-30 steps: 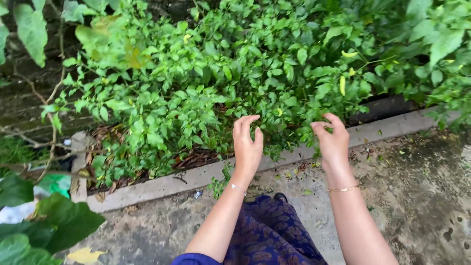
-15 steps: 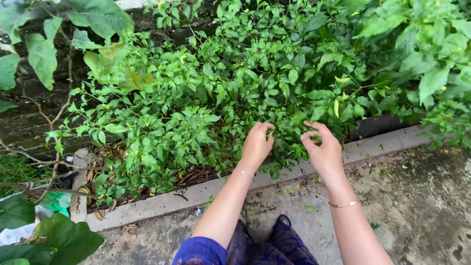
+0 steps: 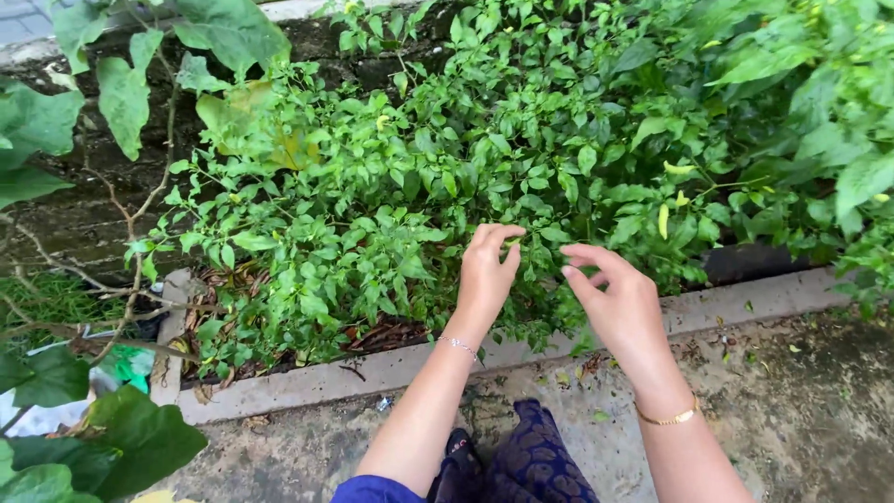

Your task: Picking green chili peppers from a bush in a garden.

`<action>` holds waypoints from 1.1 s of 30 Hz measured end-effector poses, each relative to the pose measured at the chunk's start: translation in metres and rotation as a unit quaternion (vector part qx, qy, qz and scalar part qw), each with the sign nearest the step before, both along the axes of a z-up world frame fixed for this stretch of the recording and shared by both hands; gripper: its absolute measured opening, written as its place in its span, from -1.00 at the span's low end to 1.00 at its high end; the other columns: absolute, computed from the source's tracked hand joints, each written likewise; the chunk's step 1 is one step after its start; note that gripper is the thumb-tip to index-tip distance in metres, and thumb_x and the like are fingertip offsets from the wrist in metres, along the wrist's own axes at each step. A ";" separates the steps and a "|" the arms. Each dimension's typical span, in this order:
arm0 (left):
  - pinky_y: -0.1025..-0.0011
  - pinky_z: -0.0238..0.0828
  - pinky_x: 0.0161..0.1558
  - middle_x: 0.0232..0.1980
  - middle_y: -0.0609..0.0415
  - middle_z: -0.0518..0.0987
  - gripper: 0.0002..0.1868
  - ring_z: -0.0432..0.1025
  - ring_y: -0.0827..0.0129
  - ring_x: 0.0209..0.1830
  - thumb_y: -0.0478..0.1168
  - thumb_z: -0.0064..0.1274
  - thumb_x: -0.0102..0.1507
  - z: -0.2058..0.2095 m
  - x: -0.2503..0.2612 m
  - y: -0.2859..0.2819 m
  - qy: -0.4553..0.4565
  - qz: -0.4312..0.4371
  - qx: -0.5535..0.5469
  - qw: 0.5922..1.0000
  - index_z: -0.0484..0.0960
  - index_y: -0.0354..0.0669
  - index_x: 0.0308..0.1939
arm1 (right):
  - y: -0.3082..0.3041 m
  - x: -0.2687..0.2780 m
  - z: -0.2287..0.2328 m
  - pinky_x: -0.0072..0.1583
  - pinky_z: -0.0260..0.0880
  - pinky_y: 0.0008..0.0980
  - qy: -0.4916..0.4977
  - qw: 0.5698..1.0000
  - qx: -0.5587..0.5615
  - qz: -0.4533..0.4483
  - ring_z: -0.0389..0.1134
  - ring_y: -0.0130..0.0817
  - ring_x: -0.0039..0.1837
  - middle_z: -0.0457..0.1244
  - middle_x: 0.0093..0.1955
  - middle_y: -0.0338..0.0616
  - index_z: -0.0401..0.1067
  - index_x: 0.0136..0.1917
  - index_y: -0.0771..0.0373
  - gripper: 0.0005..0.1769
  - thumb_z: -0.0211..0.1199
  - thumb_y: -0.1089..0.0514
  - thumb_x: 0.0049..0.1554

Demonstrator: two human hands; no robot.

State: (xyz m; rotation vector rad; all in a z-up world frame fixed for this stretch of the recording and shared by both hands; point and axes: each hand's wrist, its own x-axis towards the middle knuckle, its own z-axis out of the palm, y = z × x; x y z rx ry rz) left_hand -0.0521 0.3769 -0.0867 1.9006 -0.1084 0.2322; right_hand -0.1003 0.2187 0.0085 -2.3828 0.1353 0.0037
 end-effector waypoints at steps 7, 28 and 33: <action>0.29 0.62 -0.03 0.05 -0.18 0.51 -0.56 0.54 0.03 -0.03 -0.51 0.10 0.24 -0.013 0.000 -0.007 -0.026 0.063 -0.107 0.992 0.55 -0.17 0.20 | 0.028 0.051 -0.031 0.04 0.45 -0.10 -0.028 0.990 -0.041 0.133 0.41 -0.10 0.03 0.38 0.21 -0.03 0.52 0.30 0.03 -0.60 0.25 0.23 0.20; 0.22 0.54 0.16 0.16 -0.13 0.39 -0.62 0.44 0.12 0.16 -0.46 -0.04 0.30 0.072 -0.020 0.025 -0.034 0.165 -0.161 0.972 0.51 -0.23 0.21 | 0.054 0.128 -0.063 0.09 0.48 -0.10 0.026 0.970 -0.063 0.233 0.47 -0.08 0.03 0.44 0.09 -0.16 0.57 0.17 -0.07 -0.71 0.34 0.08 0.15; 0.34 0.58 0.10 0.08 -0.04 0.50 -0.65 0.49 0.22 0.07 -0.48 -0.07 0.31 0.116 0.013 0.096 -0.086 0.158 -0.121 0.976 0.57 -0.16 0.14 | 0.052 0.138 -0.040 0.09 0.47 -0.13 0.028 0.978 -0.063 0.198 0.47 -0.10 0.05 0.43 0.11 -0.14 0.57 0.18 -0.05 -0.70 0.33 0.11 0.16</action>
